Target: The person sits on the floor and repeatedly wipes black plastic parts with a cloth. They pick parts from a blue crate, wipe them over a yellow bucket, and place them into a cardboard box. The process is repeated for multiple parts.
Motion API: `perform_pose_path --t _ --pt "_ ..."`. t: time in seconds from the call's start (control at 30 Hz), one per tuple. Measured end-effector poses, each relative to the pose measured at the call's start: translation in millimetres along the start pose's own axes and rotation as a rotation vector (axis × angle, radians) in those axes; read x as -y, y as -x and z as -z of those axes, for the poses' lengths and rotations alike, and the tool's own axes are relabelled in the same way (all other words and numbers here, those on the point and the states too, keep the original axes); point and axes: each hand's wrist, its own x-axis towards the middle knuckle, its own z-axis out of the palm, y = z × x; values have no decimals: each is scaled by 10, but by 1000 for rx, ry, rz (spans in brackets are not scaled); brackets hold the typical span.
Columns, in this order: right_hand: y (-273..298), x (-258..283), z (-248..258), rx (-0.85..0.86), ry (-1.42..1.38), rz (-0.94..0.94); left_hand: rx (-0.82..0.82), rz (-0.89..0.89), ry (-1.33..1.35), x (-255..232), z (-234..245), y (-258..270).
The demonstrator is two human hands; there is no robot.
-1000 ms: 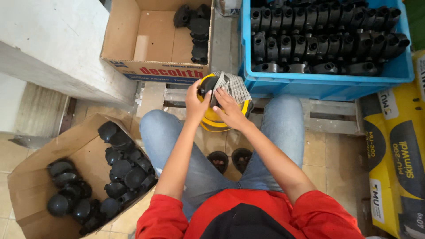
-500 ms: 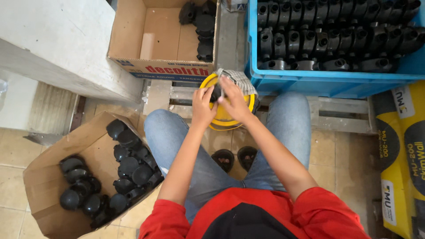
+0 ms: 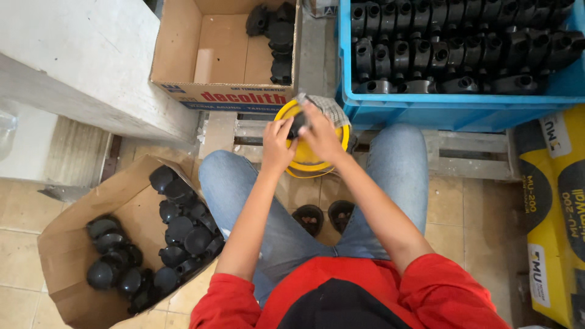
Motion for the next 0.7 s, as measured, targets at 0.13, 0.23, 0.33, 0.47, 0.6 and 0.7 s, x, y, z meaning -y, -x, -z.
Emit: perform_pose_path --t 0.13,0.23,0.33,0.47,0.6,0.7 --pt "118 -416 -52 26 -282 -158 63 -40 -23 -89 8 87" --pt "308 -140 33 8 -215 -48 17 -176 -143 -33 -128 271" --pt "453 36 45 -8 -93 -49 -63 -254 -231 172 -330 444" --pt "632 12 -35 120 193 -45 41 -169 -254 227 -294 531" --pt "665 53 36 288 377 -78 220 295 -80 -84 36 267" --pt "562 107 63 344 458 -19 288 382 -54 9 -78 267"
